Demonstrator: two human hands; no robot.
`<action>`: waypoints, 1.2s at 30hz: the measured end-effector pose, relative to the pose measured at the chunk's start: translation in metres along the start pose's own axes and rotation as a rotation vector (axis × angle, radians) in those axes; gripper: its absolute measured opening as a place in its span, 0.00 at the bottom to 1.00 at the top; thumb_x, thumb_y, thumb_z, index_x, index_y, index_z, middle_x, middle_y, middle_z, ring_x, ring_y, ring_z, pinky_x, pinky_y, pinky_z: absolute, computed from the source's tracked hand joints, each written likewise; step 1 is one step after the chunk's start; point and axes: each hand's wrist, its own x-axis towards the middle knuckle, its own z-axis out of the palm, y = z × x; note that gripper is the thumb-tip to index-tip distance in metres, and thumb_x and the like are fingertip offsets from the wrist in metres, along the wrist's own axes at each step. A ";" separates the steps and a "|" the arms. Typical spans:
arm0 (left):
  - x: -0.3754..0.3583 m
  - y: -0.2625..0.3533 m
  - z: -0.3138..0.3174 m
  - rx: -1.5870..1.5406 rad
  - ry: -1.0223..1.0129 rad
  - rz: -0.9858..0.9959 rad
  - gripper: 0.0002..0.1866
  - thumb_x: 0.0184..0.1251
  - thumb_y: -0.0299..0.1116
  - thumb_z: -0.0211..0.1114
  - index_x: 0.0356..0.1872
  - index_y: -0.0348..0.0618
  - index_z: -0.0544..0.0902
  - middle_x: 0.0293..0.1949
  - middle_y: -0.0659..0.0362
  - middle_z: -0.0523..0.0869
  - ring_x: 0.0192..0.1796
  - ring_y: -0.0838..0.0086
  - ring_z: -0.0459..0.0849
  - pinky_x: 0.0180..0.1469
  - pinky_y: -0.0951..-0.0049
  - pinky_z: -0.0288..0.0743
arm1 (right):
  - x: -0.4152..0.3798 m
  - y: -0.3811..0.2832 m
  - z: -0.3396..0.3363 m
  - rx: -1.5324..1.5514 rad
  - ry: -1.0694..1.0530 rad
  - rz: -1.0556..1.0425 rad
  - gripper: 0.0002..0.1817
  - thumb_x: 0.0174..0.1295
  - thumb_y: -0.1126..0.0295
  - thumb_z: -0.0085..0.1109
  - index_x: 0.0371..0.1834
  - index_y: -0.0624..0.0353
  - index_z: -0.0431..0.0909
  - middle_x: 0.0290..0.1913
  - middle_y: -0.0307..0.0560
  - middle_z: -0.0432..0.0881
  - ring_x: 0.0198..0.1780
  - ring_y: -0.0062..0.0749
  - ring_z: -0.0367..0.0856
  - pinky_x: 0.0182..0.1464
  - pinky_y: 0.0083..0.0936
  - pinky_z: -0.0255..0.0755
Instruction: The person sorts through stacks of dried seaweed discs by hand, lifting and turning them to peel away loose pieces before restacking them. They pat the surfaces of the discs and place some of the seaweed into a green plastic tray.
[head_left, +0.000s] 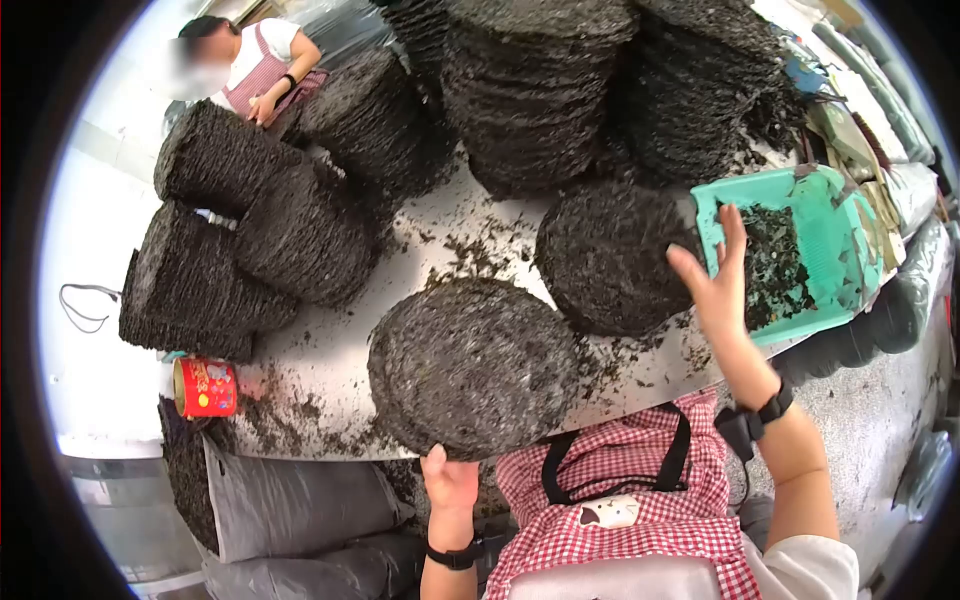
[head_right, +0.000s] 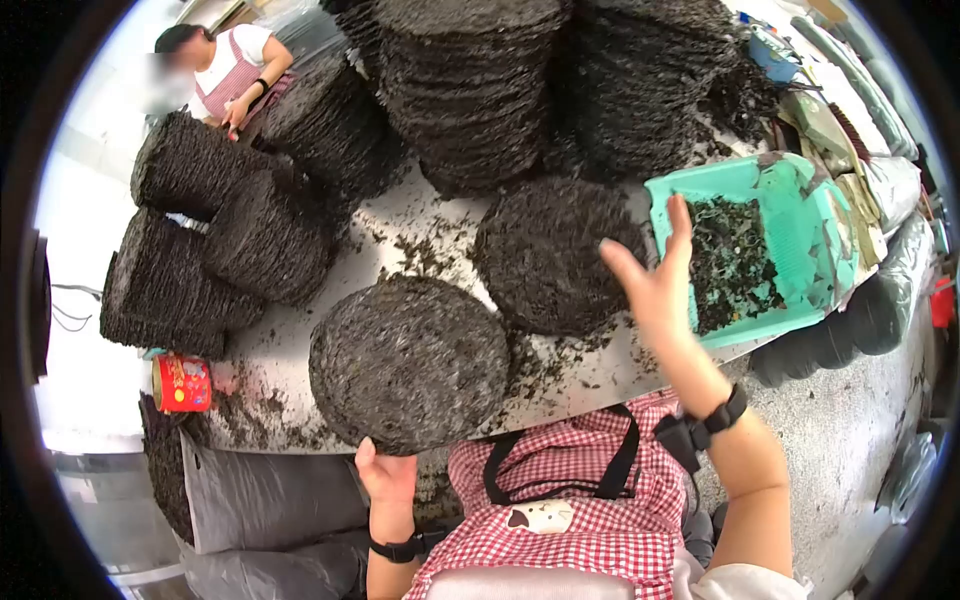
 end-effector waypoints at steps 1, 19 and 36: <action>0.002 0.001 0.008 0.005 -0.009 -0.001 0.35 0.54 0.45 0.66 0.63 0.42 0.68 0.59 0.56 0.75 0.62 0.61 0.72 0.64 0.54 0.65 | -0.014 -0.011 -0.002 -0.098 -0.036 -0.115 0.47 0.52 0.65 0.70 0.71 0.61 0.51 0.71 0.57 0.55 0.72 0.45 0.53 0.72 0.34 0.49; -0.003 0.001 0.021 0.203 -0.073 0.127 0.37 0.50 0.34 0.70 0.63 0.39 0.66 0.58 0.55 0.74 0.59 0.62 0.74 0.63 0.57 0.67 | -0.046 0.000 -0.004 -0.102 0.004 0.017 0.35 0.63 0.62 0.57 0.70 0.64 0.55 0.71 0.59 0.53 0.74 0.51 0.46 0.72 0.43 0.42; 0.007 0.004 0.047 0.328 -0.053 0.097 0.39 0.45 0.29 0.78 0.60 0.32 0.66 0.57 0.54 0.74 0.58 0.66 0.74 0.61 0.61 0.69 | -0.061 -0.087 0.050 0.262 -1.008 -0.120 0.25 0.54 0.71 0.62 0.56 0.60 0.69 0.68 0.57 0.63 0.68 0.50 0.62 0.66 0.39 0.63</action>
